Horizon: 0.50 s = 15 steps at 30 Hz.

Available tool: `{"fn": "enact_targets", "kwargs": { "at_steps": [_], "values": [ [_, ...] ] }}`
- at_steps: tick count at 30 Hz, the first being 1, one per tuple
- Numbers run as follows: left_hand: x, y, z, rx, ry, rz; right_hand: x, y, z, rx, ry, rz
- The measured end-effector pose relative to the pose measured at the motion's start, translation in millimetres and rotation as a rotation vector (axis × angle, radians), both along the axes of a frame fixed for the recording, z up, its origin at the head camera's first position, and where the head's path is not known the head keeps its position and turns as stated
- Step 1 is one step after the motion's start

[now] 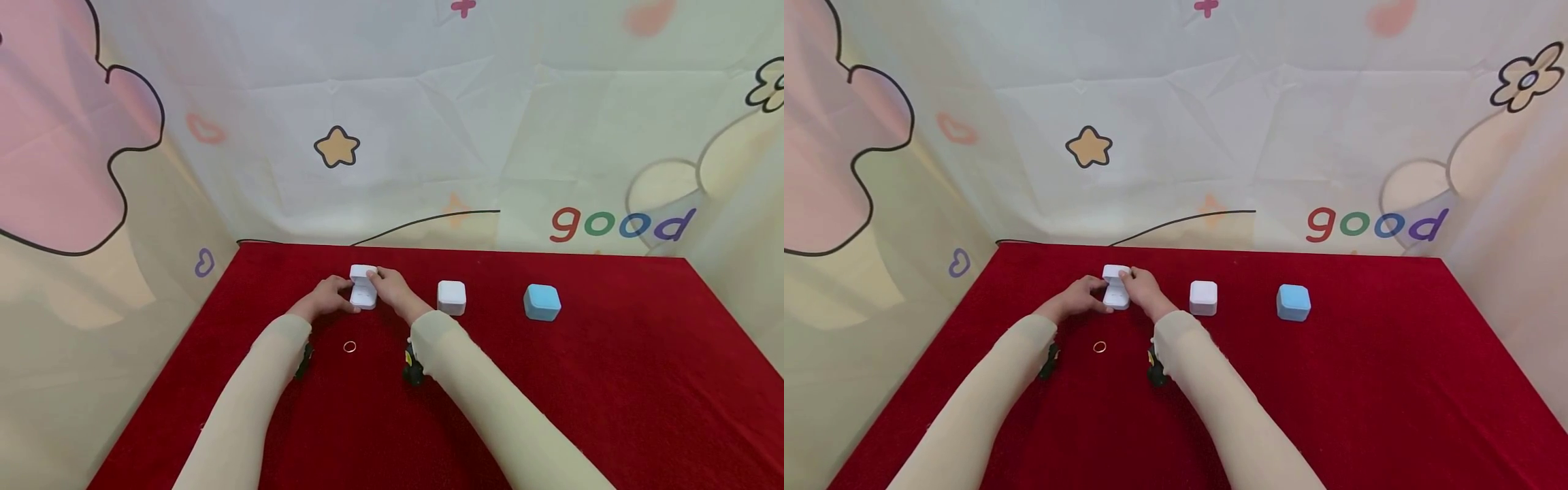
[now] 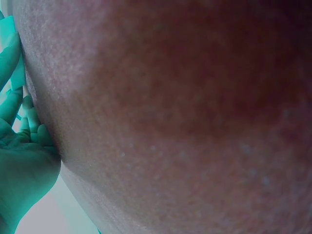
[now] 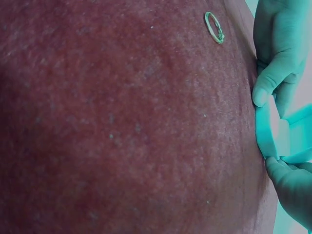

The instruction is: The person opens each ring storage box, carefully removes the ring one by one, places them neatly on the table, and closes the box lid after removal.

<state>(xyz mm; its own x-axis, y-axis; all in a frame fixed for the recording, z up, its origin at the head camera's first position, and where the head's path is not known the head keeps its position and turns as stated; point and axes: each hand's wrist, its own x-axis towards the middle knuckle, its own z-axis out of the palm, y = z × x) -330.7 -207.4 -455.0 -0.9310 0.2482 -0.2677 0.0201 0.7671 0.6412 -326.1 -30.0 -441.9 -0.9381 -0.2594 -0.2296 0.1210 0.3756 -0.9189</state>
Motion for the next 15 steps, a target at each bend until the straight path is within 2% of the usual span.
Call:
{"fn": "enact_targets", "kwargs": {
  "at_steps": [13,15],
  "values": [
    [-0.8,-0.3,-0.6,0.007,-0.045,0.03,1.3,-0.1,1.1,0.014,-0.004,0.007],
    [-3.2,-2.4,-3.2,0.0,-0.025,0.016,1.7,-0.5,1.3,0.02,-0.008,0.006]
  ]
}}
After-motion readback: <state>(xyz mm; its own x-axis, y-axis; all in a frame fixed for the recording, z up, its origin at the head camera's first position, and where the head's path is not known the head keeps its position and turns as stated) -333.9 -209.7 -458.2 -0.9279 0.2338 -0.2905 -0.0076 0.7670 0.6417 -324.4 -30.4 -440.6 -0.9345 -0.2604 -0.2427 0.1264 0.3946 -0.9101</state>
